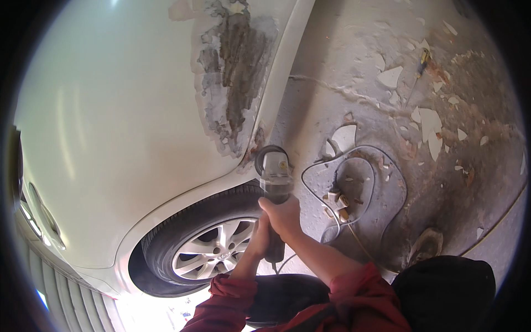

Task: The person uses an angle grinder to remove paint and rust from the side panel and wheel arch of a white car. They move along the vehicle, grinding different sections and generating sparks, then walk through the garage and place the tool on a workbench.

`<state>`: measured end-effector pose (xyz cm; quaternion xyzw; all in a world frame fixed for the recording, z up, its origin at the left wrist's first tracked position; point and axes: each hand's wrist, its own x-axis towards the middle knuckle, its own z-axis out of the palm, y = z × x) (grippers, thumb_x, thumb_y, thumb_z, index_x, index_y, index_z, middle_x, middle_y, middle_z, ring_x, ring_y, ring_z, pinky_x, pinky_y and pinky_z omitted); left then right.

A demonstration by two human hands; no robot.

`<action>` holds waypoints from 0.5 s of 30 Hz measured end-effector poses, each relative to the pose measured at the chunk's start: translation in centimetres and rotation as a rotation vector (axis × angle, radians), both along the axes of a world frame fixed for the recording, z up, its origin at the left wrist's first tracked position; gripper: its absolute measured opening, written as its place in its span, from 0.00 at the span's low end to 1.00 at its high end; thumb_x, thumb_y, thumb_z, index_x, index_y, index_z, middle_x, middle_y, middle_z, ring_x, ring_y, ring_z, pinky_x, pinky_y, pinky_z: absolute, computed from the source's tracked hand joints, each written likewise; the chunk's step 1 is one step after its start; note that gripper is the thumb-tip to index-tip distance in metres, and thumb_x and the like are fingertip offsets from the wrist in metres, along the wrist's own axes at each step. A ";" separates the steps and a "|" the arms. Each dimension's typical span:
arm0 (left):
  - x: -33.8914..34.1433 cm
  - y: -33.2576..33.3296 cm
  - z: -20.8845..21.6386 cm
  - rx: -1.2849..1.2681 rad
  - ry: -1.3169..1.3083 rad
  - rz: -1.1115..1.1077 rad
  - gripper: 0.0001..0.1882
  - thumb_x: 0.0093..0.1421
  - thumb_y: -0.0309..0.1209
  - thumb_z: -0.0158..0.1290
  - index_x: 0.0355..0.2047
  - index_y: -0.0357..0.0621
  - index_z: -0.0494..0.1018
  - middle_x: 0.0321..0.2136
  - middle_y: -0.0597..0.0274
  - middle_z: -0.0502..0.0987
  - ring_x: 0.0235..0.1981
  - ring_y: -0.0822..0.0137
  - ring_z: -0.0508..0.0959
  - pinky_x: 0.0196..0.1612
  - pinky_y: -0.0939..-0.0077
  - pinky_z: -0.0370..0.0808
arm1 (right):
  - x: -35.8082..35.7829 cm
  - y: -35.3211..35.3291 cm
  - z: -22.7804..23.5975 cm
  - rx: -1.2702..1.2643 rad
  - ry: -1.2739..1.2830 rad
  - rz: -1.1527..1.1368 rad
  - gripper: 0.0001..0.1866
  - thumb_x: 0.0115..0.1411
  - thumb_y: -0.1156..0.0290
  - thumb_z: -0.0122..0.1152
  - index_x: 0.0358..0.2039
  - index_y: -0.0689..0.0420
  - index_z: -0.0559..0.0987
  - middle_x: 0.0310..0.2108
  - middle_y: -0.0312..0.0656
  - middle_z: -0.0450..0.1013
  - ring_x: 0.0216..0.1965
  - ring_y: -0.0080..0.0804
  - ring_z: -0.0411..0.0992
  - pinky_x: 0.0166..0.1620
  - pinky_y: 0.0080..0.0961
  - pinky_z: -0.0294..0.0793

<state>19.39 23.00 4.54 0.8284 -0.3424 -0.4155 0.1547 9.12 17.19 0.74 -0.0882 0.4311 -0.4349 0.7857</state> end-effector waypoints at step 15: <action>-0.8 -1.2 0.9 0.020 -0.027 -0.015 0.44 0.68 0.64 0.35 0.47 0.27 0.74 0.39 0.48 0.79 0.45 0.62 0.76 0.50 0.66 0.70 | 0.0 -0.7 0.0 -0.050 -0.101 -0.054 0.11 0.51 0.72 0.69 0.31 0.64 0.77 0.24 0.40 0.76 0.23 0.26 0.74 0.28 0.25 0.73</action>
